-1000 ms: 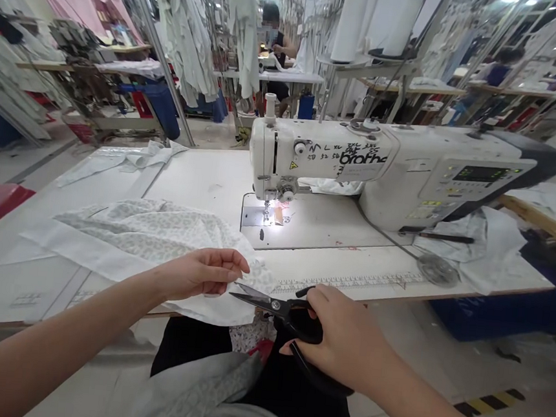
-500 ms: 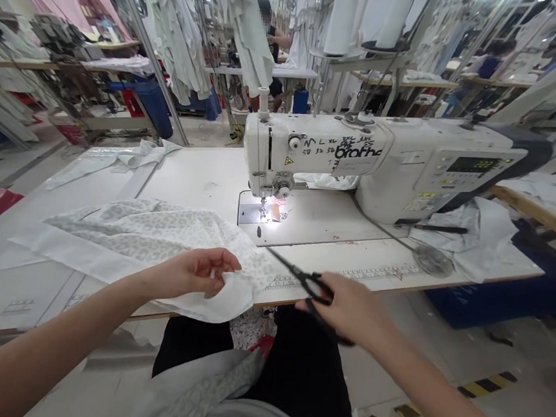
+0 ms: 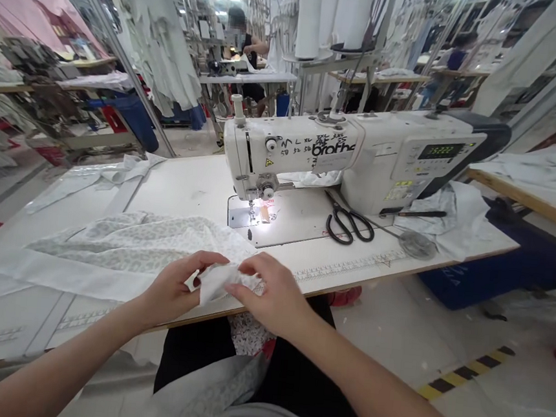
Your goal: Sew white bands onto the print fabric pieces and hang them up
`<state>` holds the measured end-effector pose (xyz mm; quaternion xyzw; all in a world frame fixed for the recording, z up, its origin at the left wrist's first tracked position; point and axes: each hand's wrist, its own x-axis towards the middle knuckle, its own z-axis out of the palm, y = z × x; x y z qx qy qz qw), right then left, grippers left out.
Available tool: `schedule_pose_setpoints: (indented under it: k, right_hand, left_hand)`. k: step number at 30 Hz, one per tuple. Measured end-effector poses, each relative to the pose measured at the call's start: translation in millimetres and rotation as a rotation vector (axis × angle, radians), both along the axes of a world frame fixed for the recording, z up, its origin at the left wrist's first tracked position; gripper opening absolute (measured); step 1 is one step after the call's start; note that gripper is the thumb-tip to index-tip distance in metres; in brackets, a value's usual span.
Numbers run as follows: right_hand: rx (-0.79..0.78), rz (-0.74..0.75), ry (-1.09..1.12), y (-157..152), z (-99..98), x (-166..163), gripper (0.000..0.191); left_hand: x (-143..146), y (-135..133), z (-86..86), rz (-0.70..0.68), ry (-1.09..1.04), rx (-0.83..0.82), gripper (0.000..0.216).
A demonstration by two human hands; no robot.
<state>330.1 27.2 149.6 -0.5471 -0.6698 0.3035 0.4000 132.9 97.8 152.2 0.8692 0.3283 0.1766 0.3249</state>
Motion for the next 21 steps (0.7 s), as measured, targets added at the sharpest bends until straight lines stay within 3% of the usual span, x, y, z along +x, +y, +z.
schedule_pose_setpoints:
  k: [3, 5, 9, 12, 14, 16, 19, 21]
  right_hand:
    - [-0.05, 0.108, 0.339, -4.6, 9.8, -19.9, 0.018]
    - [-0.066, 0.2, 0.466, -10.7, 19.7, -16.8, 0.017]
    - [-0.069, 0.355, 0.576, -32.6, 47.3, -0.5, 0.016]
    - [-0.032, 0.356, 0.557, -51.7, 67.6, 8.0, 0.015]
    - [0.045, 0.285, 0.494, -63.9, 77.7, 12.6, 0.011]
    - [0.156, 0.168, 0.407, -75.3, 85.7, 17.6, 0.005]
    - [0.33, 0.024, 0.238, -89.6, 99.2, 24.8, 0.005]
    - [0.419, 0.011, 0.158, -97.0, 113.3, 27.1, 0.006]
  left_hand:
    - [-0.9, -11.0, 18.9, -0.062, -0.07, 0.163, 0.035]
    - [-1.1, -19.9, 35.7, -0.106, -0.109, 0.369, 0.035]
    - [4.0, -38.9, 74.7, -0.161, -0.21, 0.938, 0.029]
    - [13.8, -52.2, 99.5, -0.284, -0.205, 1.149, 0.023]
    - [22.7, -61.1, 110.3, -0.394, -0.189, 1.054, 0.023]
    - [32.3, -71.1, 117.1, -0.418, -0.225, 0.793, 0.023]
    - [44.3, -89.4, 124.6, -0.335, -0.344, 0.363, 0.023]
    - [48.8, -102.1, 129.4, -0.263, -0.404, 0.248, 0.017]
